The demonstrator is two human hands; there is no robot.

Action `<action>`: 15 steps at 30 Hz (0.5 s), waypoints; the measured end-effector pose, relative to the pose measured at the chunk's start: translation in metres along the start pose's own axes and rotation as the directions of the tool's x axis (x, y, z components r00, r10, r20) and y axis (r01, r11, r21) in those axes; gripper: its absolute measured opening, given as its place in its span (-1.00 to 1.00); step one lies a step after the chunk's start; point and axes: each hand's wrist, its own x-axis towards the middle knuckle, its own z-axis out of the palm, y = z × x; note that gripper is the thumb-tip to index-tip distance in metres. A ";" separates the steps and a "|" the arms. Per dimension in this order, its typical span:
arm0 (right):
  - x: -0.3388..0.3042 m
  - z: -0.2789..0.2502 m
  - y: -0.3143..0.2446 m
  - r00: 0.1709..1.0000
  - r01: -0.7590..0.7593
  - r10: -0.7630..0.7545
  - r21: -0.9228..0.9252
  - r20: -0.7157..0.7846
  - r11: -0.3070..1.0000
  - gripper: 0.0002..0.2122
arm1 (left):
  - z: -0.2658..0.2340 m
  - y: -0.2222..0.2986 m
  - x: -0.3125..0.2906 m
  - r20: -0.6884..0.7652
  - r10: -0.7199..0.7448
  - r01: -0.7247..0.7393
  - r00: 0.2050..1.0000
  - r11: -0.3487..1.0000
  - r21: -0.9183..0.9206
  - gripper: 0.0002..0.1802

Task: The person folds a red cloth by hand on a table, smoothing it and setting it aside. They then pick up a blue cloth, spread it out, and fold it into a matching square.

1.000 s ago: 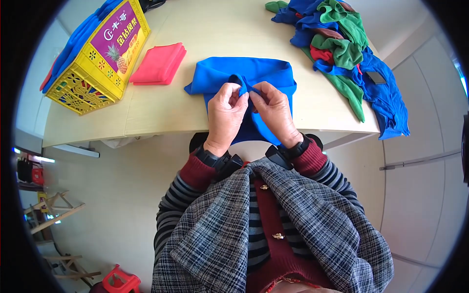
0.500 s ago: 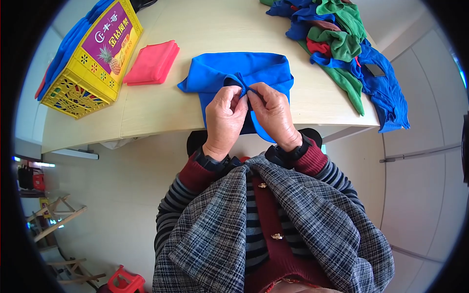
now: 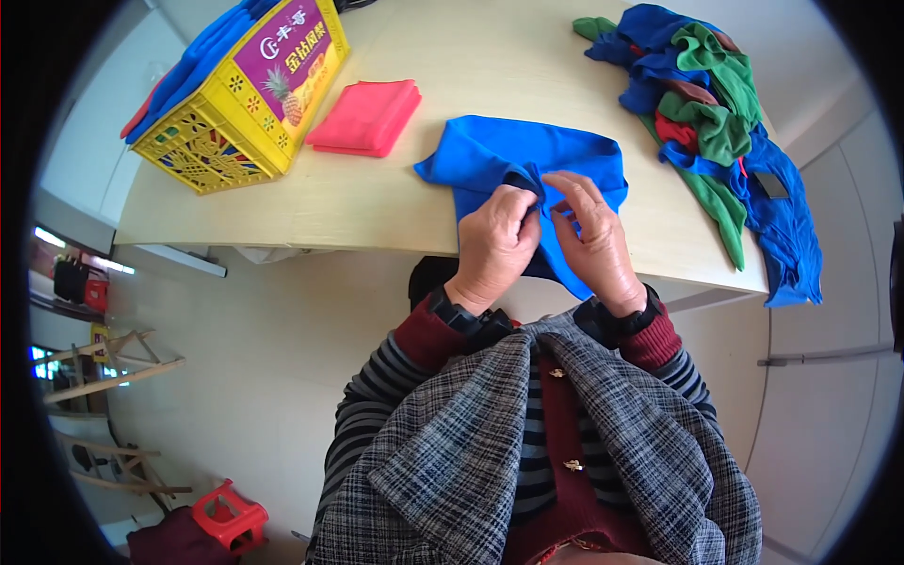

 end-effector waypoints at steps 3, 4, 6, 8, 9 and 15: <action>0.009 -0.002 -0.010 0.995 0.090 -0.093 -0.097 -0.022 0.991 -0.70 | -0.006 -0.001 0.002 0.077 0.092 -0.093 0.993 0.996 0.000 -0.74; 0.009 -0.001 -0.004 0.997 0.073 -0.072 -0.037 0.033 0.997 -0.69 | -0.008 -0.002 0.004 0.118 0.137 -0.136 0.984 0.991 -0.011 -0.76; 0.008 -0.003 0.009 0.989 0.026 -0.035 0.069 0.141 0.997 -0.66 | -0.024 -0.013 0.014 0.179 0.065 -0.065 0.982 0.998 -0.004 -0.75; 0.004 -0.005 0.016 0.988 -0.023 0.012 0.074 0.155 0.997 -0.67 | -0.055 -0.034 0.032 0.290 -0.089 0.087 0.953 0.996 0.022 -0.73; 0.000 -0.007 0.017 0.983 -0.080 0.066 0.076 0.172 0.994 -0.67 | -0.067 -0.060 0.044 0.212 -0.055 -0.003 0.976 0.965 0.261 -0.65; 0.001 -0.001 0.018 0.983 -0.063 0.049 0.076 0.174 0.995 -0.67 | -0.115 -0.234 0.055 0.263 -0.348 -0.016 0.900 0.576 0.817 -0.16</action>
